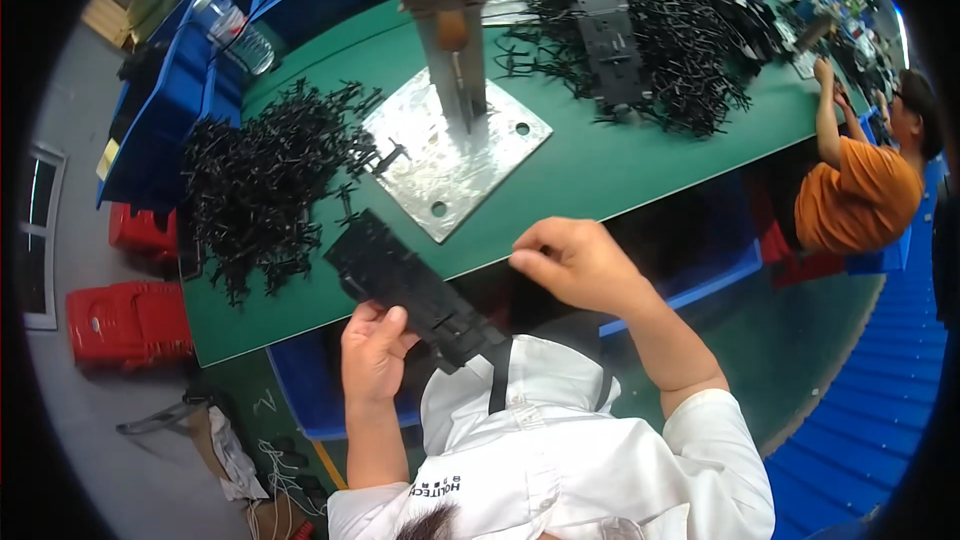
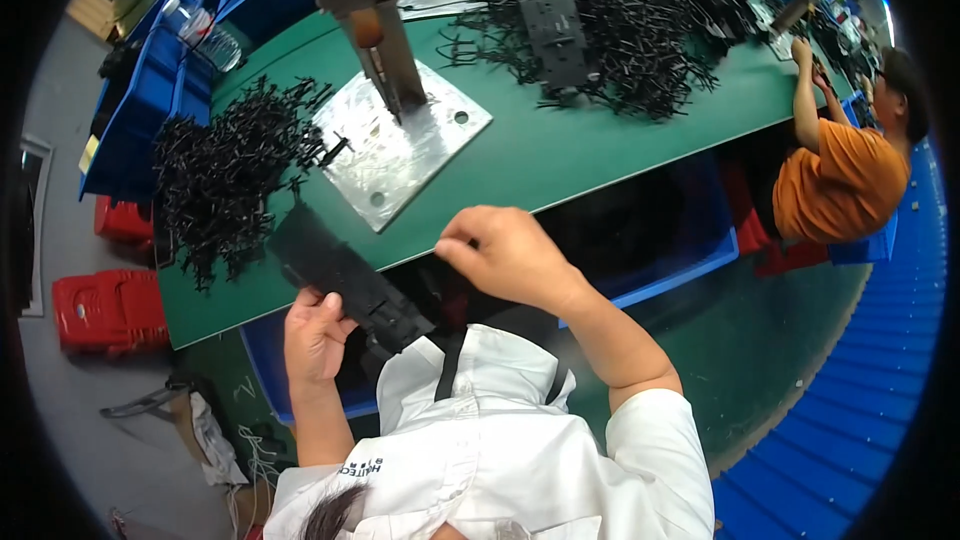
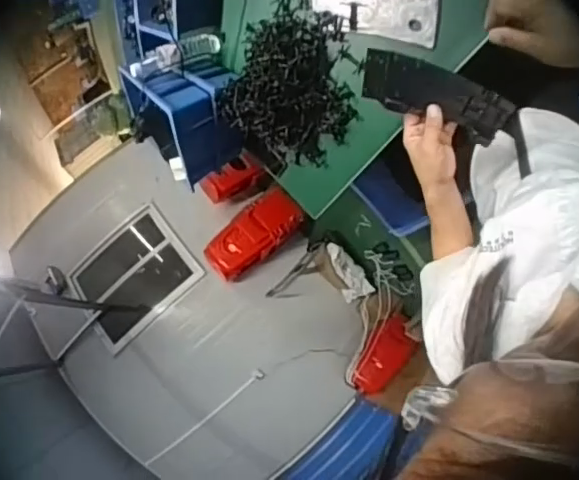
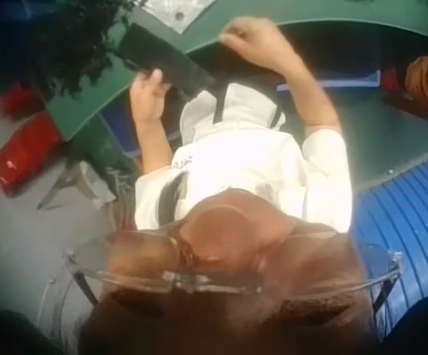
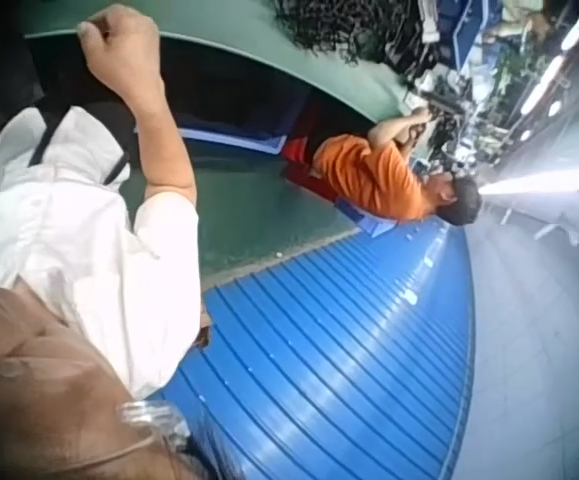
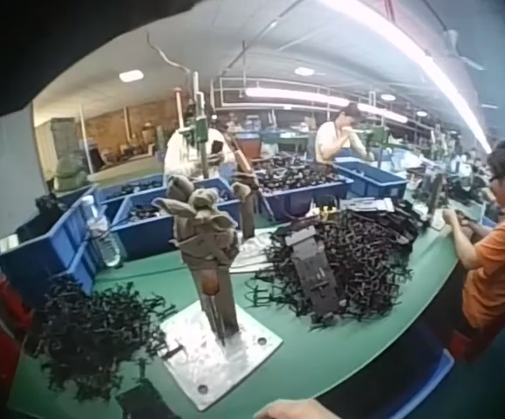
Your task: Assembling plastic components into a toy vehicle chassis at a factory workstation using a specialized assembly machine.
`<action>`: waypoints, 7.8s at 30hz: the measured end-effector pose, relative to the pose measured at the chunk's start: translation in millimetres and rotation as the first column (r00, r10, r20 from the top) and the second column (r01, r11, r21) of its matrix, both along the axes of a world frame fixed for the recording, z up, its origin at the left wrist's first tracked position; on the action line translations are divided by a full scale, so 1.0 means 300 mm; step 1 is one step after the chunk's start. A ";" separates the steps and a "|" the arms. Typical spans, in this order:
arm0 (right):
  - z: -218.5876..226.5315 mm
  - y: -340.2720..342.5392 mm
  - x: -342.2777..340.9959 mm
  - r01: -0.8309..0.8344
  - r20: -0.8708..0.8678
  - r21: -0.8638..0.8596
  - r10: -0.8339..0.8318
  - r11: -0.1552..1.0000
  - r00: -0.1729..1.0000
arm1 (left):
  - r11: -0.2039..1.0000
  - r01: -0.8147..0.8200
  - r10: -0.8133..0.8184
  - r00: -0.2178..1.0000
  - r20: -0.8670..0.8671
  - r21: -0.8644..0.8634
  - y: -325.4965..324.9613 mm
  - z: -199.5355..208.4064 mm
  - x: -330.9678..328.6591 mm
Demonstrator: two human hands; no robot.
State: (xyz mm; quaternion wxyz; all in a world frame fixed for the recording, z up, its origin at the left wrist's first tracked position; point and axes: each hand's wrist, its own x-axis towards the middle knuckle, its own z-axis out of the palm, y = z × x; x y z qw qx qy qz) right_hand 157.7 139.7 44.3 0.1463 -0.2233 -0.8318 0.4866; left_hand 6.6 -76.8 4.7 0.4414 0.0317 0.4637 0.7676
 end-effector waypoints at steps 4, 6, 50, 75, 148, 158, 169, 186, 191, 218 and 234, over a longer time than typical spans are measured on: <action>0.011 -0.070 -0.143 -0.203 0.032 0.189 0.201 0.961 0.979 | 0.983 -0.180 0.179 0.983 -0.037 -0.024 -0.152 0.007 -0.063; 0.031 -0.096 -0.202 -0.205 0.071 0.195 0.194 0.959 0.978 | 0.969 -0.243 0.243 0.970 -0.031 -0.029 -0.215 -0.004 -0.090; -0.003 0.399 0.052 -0.276 -0.680 -0.641 -0.363 0.716 0.637 | 0.991 0.113 -0.117 0.991 0.062 0.065 -0.072 0.054 -0.004; -0.048 -0.076 -0.015 -0.281 -0.288 -0.727 0.093 0.627 0.953 | 0.839 0.387 -0.512 0.800 0.312 0.383 0.067 -0.013 0.096; -0.178 -0.204 0.022 0.166 -0.542 0.267 0.006 0.949 0.840 | 0.910 0.397 -0.359 0.898 -0.255 0.118 0.088 -0.033 0.111; -0.183 -0.202 0.028 0.175 -0.556 0.283 0.012 0.943 0.831 | 0.912 0.403 -0.367 0.887 -0.280 0.080 0.082 -0.028 0.119; -0.174 -0.205 0.031 0.165 -0.503 0.333 0.027 0.928 0.864 | 0.934 0.355 -0.314 0.875 -0.368 0.048 0.083 -0.023 0.141; -0.129 -0.183 0.024 -0.010 -0.343 0.365 0.144 0.931 0.928 | 0.933 0.359 -0.317 0.851 -0.420 0.024 0.088 -0.036 0.141; -0.122 -0.176 0.025 -0.022 -0.328 0.376 0.156 0.926 0.932 | 0.920 0.390 -0.341 0.839 -0.424 0.031 0.086 -0.040 0.137; -0.127 -0.179 0.036 -0.011 -0.316 0.311 0.114 0.950 0.942 | 0.925 0.376 -0.340 0.765 -0.548 -0.050 0.086 -0.049 0.145; -0.129 -0.168 0.035 -0.018 -0.275 0.310 0.108 0.951 0.955 | 0.932 0.363 -0.338 0.845 -0.415 -0.020 0.117 -0.029 0.146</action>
